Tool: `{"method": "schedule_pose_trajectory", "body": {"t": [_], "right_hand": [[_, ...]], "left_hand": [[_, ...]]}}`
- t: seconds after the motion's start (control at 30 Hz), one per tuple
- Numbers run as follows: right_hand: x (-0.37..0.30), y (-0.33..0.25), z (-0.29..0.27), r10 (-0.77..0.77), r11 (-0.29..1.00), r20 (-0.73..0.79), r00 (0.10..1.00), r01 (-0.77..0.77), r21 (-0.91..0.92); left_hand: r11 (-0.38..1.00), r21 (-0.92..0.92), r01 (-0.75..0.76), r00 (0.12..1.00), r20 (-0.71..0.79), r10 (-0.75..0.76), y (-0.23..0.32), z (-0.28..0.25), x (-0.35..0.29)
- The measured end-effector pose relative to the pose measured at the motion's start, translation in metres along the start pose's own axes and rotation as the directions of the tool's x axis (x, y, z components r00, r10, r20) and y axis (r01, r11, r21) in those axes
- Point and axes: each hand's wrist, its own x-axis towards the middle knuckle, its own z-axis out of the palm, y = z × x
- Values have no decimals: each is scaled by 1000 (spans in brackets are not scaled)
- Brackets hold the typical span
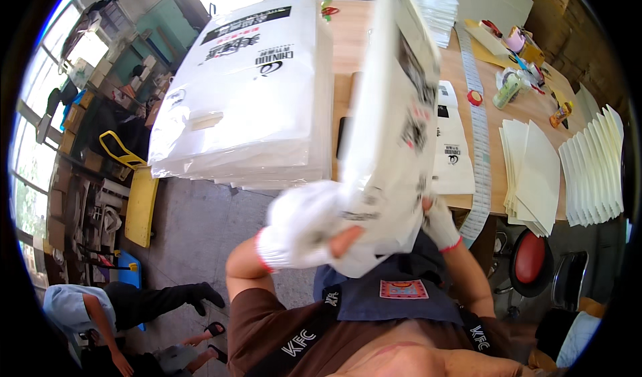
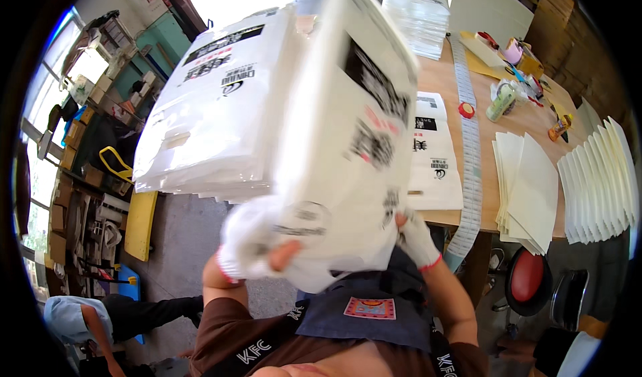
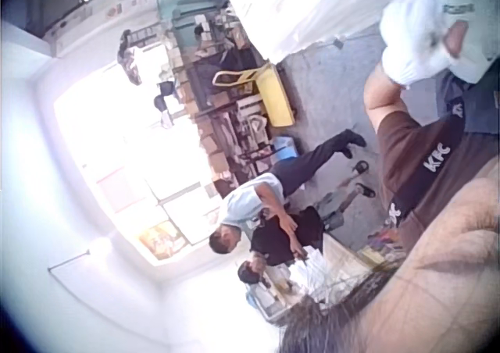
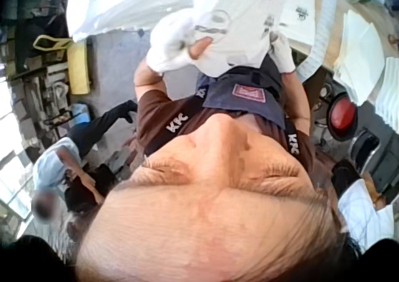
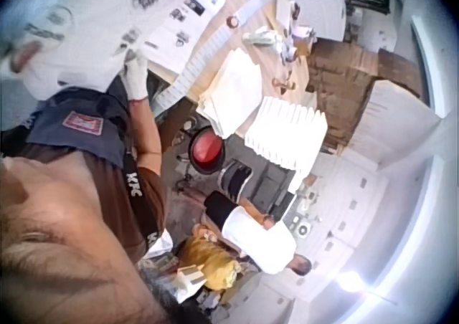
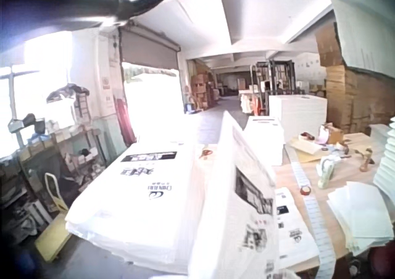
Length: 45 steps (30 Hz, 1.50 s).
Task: The person repeatedly picks up white sheets of paper and places them into white plastic bags on a table. They fold the top of each bag closed after inserting the paper and stack the completed packages. Other people are visible in the background.
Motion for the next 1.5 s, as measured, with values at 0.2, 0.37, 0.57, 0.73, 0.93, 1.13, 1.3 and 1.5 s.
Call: {"method": "schedule_pose_trajectory", "body": {"t": [0.2,0.37,0.57,0.73,0.93,1.13,1.3,1.5], "right_hand": [[120,-119,157,-184,936,374,909,278,-215],[147,-151,259,-120,822,410,904,323,-470],[157,-142,243,-40,840,430,902,263,-474],[121,-101,125,-95,869,389,916,267,-417],[10,-57,-104,-473,-122,168,865,124,-985],[-55,-131,-208,-764,-284,-311,566,-727,-626],[-51,-133,-259,-767,-316,-282,576,-723,-614],[-75,-167,-280,-746,-407,-123,654,-594,-694]], "left_hand": [[919,-362,156,622,-687,-376,-25,-126,-9],[923,-82,375,659,-677,-328,-124,-238,-8],[854,-2,521,563,-751,-345,-195,-181,-70],[852,-462,248,13,-877,-480,-223,-36,-172],[290,-793,535,41,-319,-947,-188,175,-305],[759,-365,539,809,-25,-587,-108,242,-188],[694,-483,534,845,334,-418,-83,276,-85],[401,-680,614,779,604,-168,-34,362,32]]}}
